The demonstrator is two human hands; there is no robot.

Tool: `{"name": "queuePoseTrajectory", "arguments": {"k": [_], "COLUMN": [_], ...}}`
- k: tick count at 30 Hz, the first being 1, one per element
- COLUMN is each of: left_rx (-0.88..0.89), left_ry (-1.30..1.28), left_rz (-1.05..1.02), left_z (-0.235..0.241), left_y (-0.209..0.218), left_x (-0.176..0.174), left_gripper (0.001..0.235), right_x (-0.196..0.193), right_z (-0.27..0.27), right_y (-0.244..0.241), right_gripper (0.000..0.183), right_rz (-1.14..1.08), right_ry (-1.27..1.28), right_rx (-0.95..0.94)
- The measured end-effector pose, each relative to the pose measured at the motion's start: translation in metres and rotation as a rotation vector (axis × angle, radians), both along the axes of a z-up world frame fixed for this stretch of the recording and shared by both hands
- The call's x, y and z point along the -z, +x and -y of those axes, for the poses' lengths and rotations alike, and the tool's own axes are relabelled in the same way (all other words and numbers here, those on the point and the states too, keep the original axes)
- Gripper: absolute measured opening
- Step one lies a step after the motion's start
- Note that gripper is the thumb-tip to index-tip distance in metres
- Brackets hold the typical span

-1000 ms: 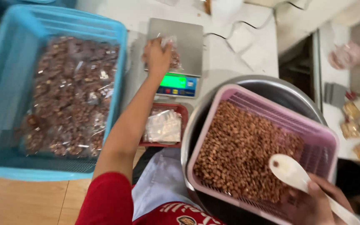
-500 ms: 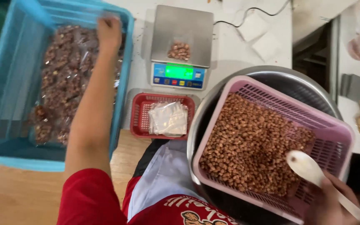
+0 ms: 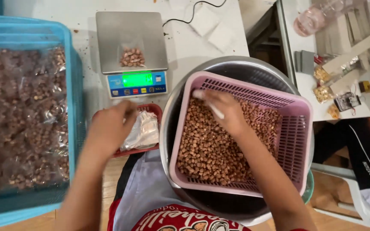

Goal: The person scoops peanuts from a pink basket into small plastic bags using a white scoop, weighs each bag on a digital scale, and places the filled bags into a blue basket. The process is repeated continuously.

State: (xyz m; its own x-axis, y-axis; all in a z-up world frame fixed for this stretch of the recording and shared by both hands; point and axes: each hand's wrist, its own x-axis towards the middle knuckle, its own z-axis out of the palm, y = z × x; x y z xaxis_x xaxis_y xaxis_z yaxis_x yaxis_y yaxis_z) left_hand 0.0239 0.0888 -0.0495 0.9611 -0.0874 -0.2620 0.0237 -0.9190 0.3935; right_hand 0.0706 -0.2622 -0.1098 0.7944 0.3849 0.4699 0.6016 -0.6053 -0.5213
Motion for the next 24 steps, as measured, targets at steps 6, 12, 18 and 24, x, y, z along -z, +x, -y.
{"name": "queuePoseTrajectory", "arguments": {"k": [6, 12, 18, 24], "left_rx": [-0.097, -0.183, -0.225, -0.343], "left_ry": [0.028, -0.055, 0.178, -0.550], "left_rz": [-0.049, 0.064, 0.573, 0.486], "left_z": [0.003, 0.001, -0.020, 0.010], "left_y": [-0.003, -0.014, -0.033, -0.030], "left_x": [0.129, 0.145, 0.155, 0.039], "left_gripper": [0.047, 0.040, 0.019, 0.041], "right_x": [-0.031, -0.031, -0.009, -0.016], "right_z": [0.057, 0.150, 0.085, 0.058], "right_y": [-0.076, -0.133, -0.155, -0.155], "right_gripper": [0.039, 0.032, 0.011, 0.016], "right_rz": [-0.198, -0.235, -0.372, -0.802], "right_ry": [-0.118, -0.068, 0.223, 0.522], "right_rx": [-0.092, 0.264, 0.724, 0.827]}}
